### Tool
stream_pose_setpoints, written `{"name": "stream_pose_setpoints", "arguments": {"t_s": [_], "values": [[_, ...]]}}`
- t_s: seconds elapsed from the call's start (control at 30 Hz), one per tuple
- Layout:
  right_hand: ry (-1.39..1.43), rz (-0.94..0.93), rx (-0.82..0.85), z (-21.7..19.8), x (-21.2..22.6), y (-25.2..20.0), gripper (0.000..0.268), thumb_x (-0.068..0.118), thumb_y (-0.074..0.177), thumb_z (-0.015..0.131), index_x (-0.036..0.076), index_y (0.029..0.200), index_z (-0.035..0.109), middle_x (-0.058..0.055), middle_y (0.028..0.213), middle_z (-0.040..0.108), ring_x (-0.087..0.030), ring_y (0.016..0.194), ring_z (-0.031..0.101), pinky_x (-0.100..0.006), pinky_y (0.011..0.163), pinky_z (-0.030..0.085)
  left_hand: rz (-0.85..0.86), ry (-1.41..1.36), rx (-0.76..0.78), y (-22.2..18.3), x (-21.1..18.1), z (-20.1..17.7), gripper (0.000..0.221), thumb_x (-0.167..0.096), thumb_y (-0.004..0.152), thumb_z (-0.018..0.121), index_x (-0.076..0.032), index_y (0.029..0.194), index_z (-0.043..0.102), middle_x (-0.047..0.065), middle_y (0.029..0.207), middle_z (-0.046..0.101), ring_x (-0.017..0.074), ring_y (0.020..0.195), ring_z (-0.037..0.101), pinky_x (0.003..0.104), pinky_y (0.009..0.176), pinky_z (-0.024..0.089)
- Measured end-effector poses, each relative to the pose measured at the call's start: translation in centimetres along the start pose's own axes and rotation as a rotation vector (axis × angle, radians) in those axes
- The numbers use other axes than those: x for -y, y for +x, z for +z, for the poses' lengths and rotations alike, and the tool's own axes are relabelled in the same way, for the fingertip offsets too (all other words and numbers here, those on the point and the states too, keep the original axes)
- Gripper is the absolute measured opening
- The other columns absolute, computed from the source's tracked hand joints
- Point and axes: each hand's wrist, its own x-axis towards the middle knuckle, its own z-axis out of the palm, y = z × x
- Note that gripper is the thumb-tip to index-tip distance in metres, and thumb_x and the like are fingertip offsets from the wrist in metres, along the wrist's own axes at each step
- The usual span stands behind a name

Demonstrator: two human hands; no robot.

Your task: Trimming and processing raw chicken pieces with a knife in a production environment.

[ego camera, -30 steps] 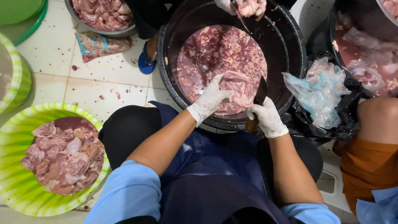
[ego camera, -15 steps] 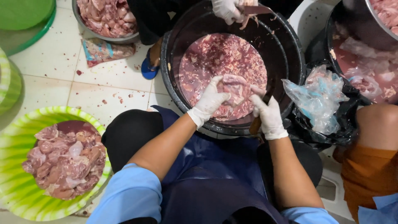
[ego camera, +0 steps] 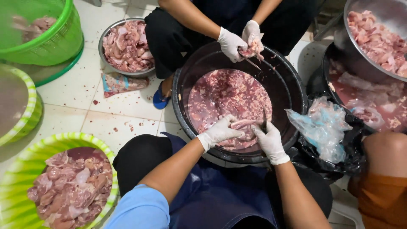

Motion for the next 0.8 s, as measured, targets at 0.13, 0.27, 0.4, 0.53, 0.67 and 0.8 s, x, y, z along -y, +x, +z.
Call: {"name": "stream_pose_setpoints", "arguments": {"t_s": [0.13, 0.27, 0.4, 0.53, 0.67, 0.8], "values": [[-0.076, -0.091, 0.077, 0.1, 2.3, -1.2, 0.022, 0.014, 0.077, 0.079, 0.009, 0.096, 0.07, -0.011, 0.08, 0.068, -0.018, 0.079, 0.064, -0.036, 0.073, 0.052, -0.079, 0.37, 0.139, -0.3, -1.0, 0.3, 0.055, -0.03, 0.06, 0.086, -0.014, 0.108, 0.066, 0.009, 0.095, 0.067, 0.0184, 0.088, 0.063, 0.029, 0.075, 0.051], [-0.09, -0.145, 0.21, 0.7, 5.0, -3.1, 0.012, 0.01, 0.075, 0.077, 0.012, 0.085, 0.07, -0.008, 0.062, 0.069, -0.017, 0.067, 0.068, -0.03, 0.07, 0.053, -0.159, 0.498, 0.248, 1.5, 3.3, -1.1, 0.052, -0.035, 0.067, 0.083, -0.016, 0.113, 0.067, 0.011, 0.102, 0.068, 0.0211, 0.093, 0.064, 0.032, 0.076, 0.052], [-0.068, -0.134, 0.309, 1.6, 7.9, -4.7, 0.013, 0.012, 0.074, 0.079, 0.015, 0.084, 0.071, -0.004, 0.06, 0.07, -0.009, 0.063, 0.066, -0.026, 0.066, 0.053, -0.246, 0.42, 0.243, -0.2, 2.2, -2.4, 0.024, -0.022, 0.072, 0.077, -0.013, 0.092, 0.068, 0.002, 0.072, 0.065, 0.013, 0.061, 0.062, 0.021, 0.048, 0.049], [-0.115, -0.122, 0.32, 2.1, 5.2, -3.6, 0.018, 0.015, 0.072, 0.079, 0.016, 0.088, 0.071, -0.005, 0.066, 0.071, -0.012, 0.065, 0.066, -0.027, 0.064, 0.052, -0.182, 0.353, 0.194, 1.5, 6.0, -2.5, 0.028, -0.022, 0.074, 0.075, -0.015, 0.099, 0.066, 0.002, 0.084, 0.066, 0.0151, 0.076, 0.063, 0.025, 0.063, 0.052], [0.057, 0.03, 0.151, 2.4, 7.7, -3.4, 0.025, 0.025, 0.078, 0.08, 0.012, 0.096, 0.07, -0.006, 0.085, 0.072, -0.014, 0.077, 0.063, -0.035, 0.074, 0.053, -0.138, 0.452, 0.064, -0.2, 2.9, -0.4, 0.048, -0.037, 0.079, 0.071, -0.02, 0.123, 0.063, 0.008, 0.111, 0.068, 0.0211, 0.109, 0.062, 0.033, 0.089, 0.05], [0.535, 0.325, -0.001, 0.1, 8.9, -2.3, 0.035, 0.017, 0.085, 0.058, 0.005, 0.117, 0.05, -0.007, 0.068, 0.06, -0.007, 0.045, 0.04, -0.02, 0.044, 0.036, -0.199, 0.315, -0.059, -2.6, -1.7, 0.6, 0.052, -0.038, 0.081, 0.069, -0.014, 0.126, 0.06, 0.012, 0.122, 0.064, 0.0263, 0.118, 0.057, 0.035, 0.097, 0.046]]}}
